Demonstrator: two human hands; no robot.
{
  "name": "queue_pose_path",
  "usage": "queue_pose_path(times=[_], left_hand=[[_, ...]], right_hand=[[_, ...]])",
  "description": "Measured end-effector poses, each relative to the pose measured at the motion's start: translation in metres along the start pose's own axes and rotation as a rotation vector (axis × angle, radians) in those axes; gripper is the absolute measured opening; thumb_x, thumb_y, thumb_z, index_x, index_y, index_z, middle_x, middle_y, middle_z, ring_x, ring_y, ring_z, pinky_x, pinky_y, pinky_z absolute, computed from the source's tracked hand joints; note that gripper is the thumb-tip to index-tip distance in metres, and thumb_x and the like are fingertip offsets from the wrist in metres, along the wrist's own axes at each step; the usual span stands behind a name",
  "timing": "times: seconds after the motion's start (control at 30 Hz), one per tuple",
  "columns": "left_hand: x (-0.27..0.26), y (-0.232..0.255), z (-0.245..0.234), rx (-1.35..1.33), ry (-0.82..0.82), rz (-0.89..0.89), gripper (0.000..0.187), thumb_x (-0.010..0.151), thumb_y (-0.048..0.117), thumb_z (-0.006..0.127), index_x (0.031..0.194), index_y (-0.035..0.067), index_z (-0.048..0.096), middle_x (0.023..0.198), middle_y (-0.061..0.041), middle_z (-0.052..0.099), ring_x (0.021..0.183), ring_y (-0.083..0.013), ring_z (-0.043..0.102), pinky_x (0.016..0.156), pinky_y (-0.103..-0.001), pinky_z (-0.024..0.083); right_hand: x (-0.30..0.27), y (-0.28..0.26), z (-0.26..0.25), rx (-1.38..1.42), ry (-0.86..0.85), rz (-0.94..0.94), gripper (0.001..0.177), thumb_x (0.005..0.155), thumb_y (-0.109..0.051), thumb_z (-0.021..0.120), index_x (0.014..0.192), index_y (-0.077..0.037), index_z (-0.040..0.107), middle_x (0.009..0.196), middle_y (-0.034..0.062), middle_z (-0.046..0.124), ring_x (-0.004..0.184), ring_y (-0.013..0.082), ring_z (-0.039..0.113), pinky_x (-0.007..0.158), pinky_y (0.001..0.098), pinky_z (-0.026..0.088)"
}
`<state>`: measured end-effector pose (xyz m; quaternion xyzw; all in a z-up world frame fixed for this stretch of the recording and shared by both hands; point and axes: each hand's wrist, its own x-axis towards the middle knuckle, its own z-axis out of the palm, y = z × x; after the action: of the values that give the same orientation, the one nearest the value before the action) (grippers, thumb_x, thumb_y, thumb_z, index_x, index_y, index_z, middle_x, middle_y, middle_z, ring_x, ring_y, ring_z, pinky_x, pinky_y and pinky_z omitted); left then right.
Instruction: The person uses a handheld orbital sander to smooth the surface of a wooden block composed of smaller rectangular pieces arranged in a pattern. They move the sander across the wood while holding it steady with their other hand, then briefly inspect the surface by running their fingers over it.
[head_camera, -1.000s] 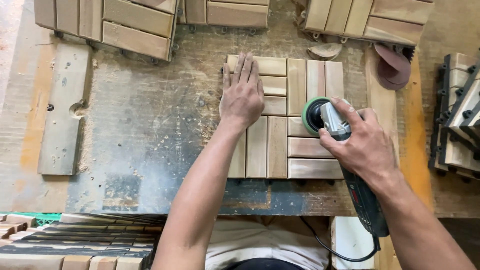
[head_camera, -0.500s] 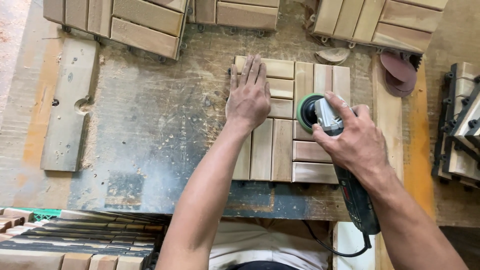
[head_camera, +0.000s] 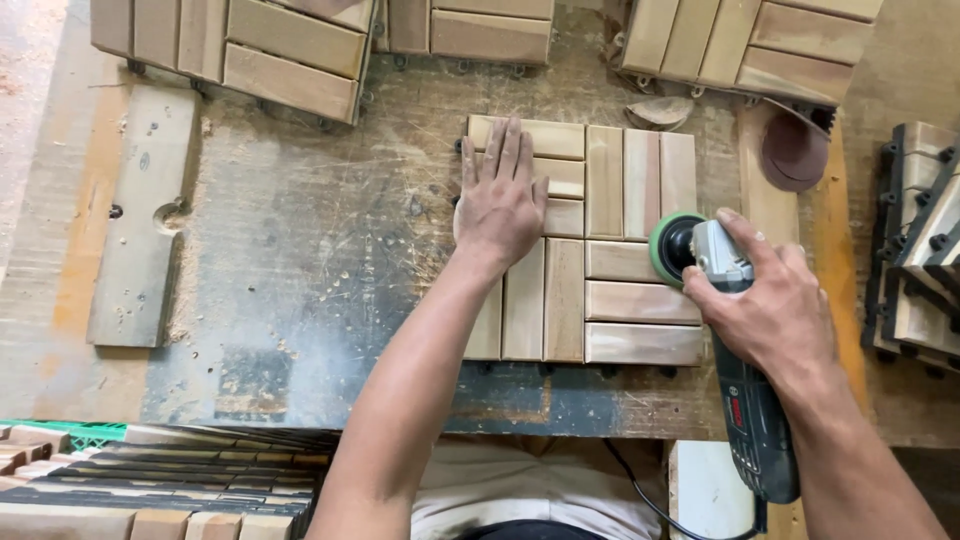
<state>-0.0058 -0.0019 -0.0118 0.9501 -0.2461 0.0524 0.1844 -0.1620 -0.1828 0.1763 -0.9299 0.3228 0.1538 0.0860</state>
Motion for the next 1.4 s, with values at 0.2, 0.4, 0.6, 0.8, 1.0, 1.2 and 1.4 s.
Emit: queue_pose_path(times=[0.2,0.4,0.6,0.8,1.0,1.2,1.4], left_hand=[[-0.024,0.01,-0.014,0.078,-0.191,-0.027,0.07,0.108,0.045,0.017,0.163,0.004,0.005,0.171,-0.012,-0.007,0.157,-0.0279,-0.012,0.126,-0.055,-0.013],[-0.085,0.03,-0.053,-0.143,-0.053,-0.207,0.061,0.106,0.035,0.034,0.159,0.005,0.032,0.172,-0.014,0.016,0.159,-0.0317,0.01,0.127,-0.06,0.01],[-0.129,0.037,-0.047,-0.229,0.097,-0.361,0.07,0.104,0.038,0.039,0.159,-0.003,0.024,0.167,-0.027,0.023,0.154,-0.04,0.025,0.126,-0.055,0.016],[-0.134,0.037,-0.049,-0.327,0.186,-0.37,0.065,0.103,0.026,0.039,0.159,-0.003,0.024,0.158,-0.03,0.036,0.15,-0.0422,0.034,0.124,-0.059,0.018],[-0.136,0.033,-0.053,-0.403,0.368,-0.365,0.06,0.102,0.017,0.039,0.158,-0.002,0.028,0.141,-0.028,0.055,0.136,-0.0436,0.052,0.119,-0.062,0.028],[-0.138,0.031,-0.053,-0.479,0.437,-0.402,0.057,0.103,0.02,0.038,0.156,0.0,0.034,0.132,-0.024,0.06,0.127,-0.0405,0.058,0.112,-0.056,0.037],[-0.136,0.03,-0.047,-0.386,0.481,-0.377,0.054,0.098,0.02,0.045,0.148,0.001,0.048,0.135,-0.019,0.059,0.123,-0.0375,0.06,0.102,-0.05,0.044]], right_hand=[[-0.005,-0.022,0.017,-0.022,0.009,-0.158,0.077,0.086,-0.058,0.059,0.159,-0.042,0.042,0.116,0.0177,0.055,0.104,0.0395,0.065,0.087,0.0539,0.057],[0.011,-0.055,0.03,0.103,0.095,-0.273,0.076,0.08,-0.058,0.068,0.152,-0.042,0.05,0.127,0.0212,0.056,0.114,0.0546,0.063,0.1,0.0608,0.051],[0.021,-0.086,0.036,0.108,0.117,-0.384,0.071,0.082,-0.053,0.071,0.15,-0.04,0.056,0.115,0.0224,0.059,0.104,0.0551,0.067,0.092,0.0609,0.054],[0.004,-0.119,0.038,0.065,0.092,-0.465,0.072,0.085,-0.054,0.069,0.153,-0.036,0.054,0.115,0.0234,0.059,0.103,0.0558,0.067,0.092,0.063,0.054],[0.0,-0.141,0.041,0.078,0.091,-0.487,0.069,0.082,-0.055,0.069,0.148,-0.041,0.055,0.117,0.0194,0.059,0.103,0.0532,0.068,0.091,0.0621,0.054],[0.001,-0.153,0.041,0.066,0.088,-0.514,0.067,0.082,-0.053,0.069,0.147,-0.04,0.057,0.118,0.0191,0.059,0.1,0.0543,0.069,0.091,0.0621,0.054],[0.017,-0.16,0.041,0.074,0.065,-0.488,0.07,0.081,-0.06,0.069,0.147,-0.046,0.054,0.121,0.0157,0.058,0.103,0.0514,0.068,0.093,0.0571,0.054]])
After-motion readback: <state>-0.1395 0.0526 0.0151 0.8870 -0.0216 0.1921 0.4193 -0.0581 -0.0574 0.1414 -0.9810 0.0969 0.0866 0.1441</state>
